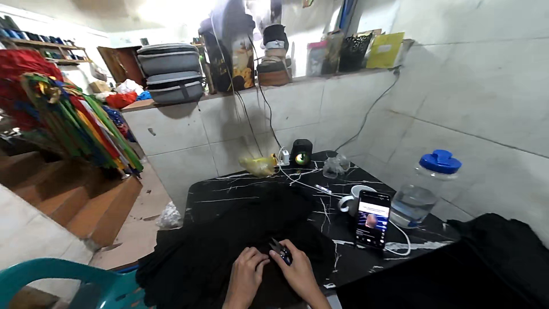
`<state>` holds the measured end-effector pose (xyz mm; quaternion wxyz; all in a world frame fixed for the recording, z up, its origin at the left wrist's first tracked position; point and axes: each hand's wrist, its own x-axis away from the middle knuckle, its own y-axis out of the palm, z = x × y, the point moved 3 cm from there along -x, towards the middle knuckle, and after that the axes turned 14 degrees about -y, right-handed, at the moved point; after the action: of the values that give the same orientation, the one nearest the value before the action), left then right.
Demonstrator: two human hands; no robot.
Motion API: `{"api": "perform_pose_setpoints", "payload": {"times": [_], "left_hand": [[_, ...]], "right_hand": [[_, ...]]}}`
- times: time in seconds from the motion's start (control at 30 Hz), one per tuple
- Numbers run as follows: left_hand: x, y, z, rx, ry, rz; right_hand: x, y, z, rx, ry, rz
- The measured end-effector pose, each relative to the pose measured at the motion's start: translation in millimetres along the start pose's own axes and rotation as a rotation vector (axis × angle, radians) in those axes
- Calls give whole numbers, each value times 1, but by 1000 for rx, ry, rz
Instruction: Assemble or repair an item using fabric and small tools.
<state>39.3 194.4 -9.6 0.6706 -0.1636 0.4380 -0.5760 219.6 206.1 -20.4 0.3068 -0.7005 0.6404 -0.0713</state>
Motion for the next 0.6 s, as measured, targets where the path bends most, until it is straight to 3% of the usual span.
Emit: {"api": "perform_pose_setpoints", "payload": {"times": [0.3,0.6], "left_hand": [[-8,-7,-6,318,-160,-35],[-7,-7,-9,350,-193,-50]], "right_hand": [[2,-5,0,-13,-2,-38],[7,-6,-16,150,-51,-231]]}}
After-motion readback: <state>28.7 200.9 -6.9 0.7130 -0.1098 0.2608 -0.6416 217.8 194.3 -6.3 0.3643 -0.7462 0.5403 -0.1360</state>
